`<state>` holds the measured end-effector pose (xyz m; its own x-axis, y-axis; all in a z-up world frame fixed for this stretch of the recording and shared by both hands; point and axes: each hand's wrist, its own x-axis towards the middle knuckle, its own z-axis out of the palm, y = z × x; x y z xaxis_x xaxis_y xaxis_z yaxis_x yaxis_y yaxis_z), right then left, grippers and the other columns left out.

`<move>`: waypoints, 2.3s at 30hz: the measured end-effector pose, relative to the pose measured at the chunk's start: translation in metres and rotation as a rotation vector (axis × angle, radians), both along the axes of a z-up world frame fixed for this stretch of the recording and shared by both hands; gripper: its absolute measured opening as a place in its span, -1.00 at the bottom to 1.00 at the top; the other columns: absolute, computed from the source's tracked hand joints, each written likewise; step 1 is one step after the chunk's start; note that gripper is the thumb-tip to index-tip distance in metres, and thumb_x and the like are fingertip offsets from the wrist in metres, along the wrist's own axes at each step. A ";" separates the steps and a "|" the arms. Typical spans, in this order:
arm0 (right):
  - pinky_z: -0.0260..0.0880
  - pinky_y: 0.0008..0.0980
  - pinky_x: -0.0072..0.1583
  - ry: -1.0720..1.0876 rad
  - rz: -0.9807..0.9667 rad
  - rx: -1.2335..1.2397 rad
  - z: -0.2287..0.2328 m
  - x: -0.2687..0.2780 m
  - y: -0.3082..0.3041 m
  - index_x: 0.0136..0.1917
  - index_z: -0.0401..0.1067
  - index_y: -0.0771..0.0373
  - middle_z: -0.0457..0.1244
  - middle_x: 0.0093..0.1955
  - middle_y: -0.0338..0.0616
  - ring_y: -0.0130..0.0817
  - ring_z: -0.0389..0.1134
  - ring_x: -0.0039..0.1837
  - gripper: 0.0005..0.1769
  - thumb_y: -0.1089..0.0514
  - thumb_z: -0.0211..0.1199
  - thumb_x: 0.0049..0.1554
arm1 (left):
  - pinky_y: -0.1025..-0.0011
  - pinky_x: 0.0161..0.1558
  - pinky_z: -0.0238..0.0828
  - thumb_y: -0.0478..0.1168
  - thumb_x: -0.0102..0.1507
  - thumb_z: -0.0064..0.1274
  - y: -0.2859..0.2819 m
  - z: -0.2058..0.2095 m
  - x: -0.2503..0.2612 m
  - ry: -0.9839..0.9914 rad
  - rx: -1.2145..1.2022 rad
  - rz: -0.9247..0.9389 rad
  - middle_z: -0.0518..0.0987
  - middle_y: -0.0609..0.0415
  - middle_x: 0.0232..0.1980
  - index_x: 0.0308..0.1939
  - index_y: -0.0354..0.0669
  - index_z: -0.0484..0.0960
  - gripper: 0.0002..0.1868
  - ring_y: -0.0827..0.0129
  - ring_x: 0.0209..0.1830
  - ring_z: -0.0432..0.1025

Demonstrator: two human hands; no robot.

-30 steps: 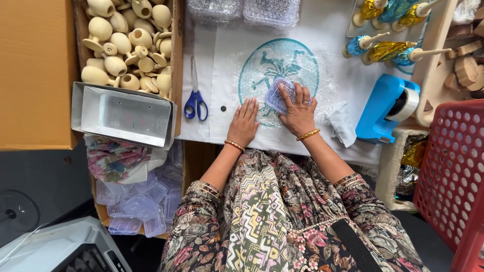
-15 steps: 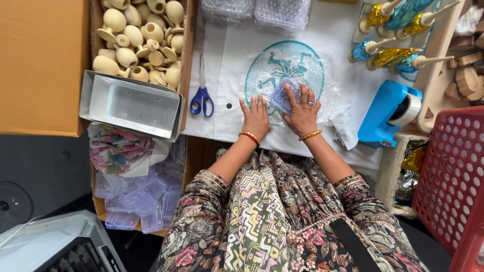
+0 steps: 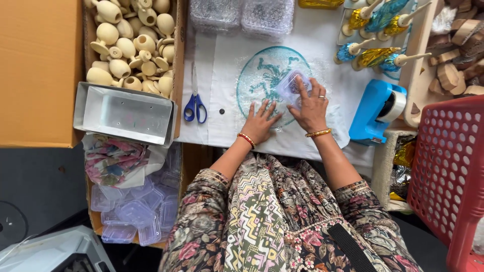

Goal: Cleaning wooden stamps and packing them along with other craft items into bags and boxes.

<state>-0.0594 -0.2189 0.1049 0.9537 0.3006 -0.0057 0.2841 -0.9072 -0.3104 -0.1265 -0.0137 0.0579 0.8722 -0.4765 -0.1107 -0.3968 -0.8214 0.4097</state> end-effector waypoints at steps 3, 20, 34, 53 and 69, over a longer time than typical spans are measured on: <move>0.14 0.15 0.32 -0.018 -0.052 0.045 0.032 0.008 -0.014 0.69 0.03 -0.15 -0.05 0.57 0.08 0.14 -0.02 0.52 0.16 -0.13 0.56 -0.06 | -0.19 0.51 0.09 -0.09 0.33 0.10 -0.012 -0.049 0.005 -0.370 0.025 0.013 0.53 0.01 0.39 0.06 0.05 0.63 -0.76 0.08 0.47 0.35; 0.06 0.11 0.54 -0.173 0.018 0.079 0.156 0.012 -0.029 0.74 0.05 -0.04 -0.02 0.60 0.13 0.17 0.00 0.57 0.20 -0.08 0.60 -0.01 | 0.24 -0.17 0.68 -0.36 0.39 -0.17 0.047 -0.037 0.043 0.971 -1.461 1.058 0.66 -0.19 0.08 0.21 -0.28 0.49 -0.69 0.14 -0.10 0.61; 0.08 0.19 0.37 0.121 0.324 -0.107 -0.011 -0.021 0.034 0.60 0.04 -0.31 -0.04 0.55 -0.03 0.03 0.00 0.51 0.21 -0.11 0.58 -0.22 | 0.26 0.09 0.55 -0.26 0.28 0.18 0.067 -0.068 0.055 0.969 -1.542 0.937 0.66 -0.03 0.12 0.20 -0.27 0.35 -0.53 0.30 0.12 0.54; -0.01 0.26 0.40 0.142 0.387 -0.184 -0.023 -0.023 0.027 0.62 -0.02 -0.33 -0.10 0.60 -0.09 -0.03 -0.09 0.58 0.24 -0.12 0.55 -0.23 | 0.11 0.20 0.34 -0.56 0.02 -0.08 0.042 0.033 0.102 -0.479 -0.388 0.653 0.58 -0.07 0.09 0.08 -0.15 0.56 -0.45 0.03 0.11 0.45; 0.15 0.12 0.35 0.201 0.374 0.158 0.003 -0.016 0.026 0.41 0.31 -0.06 0.08 0.54 -0.16 -0.02 0.09 0.50 -0.01 -0.05 0.55 -0.29 | 0.17 0.09 0.34 -0.49 0.02 -0.06 0.057 0.036 -0.014 0.024 -0.492 0.368 0.45 -0.03 0.11 0.22 -0.10 0.48 -0.35 0.17 -0.03 0.46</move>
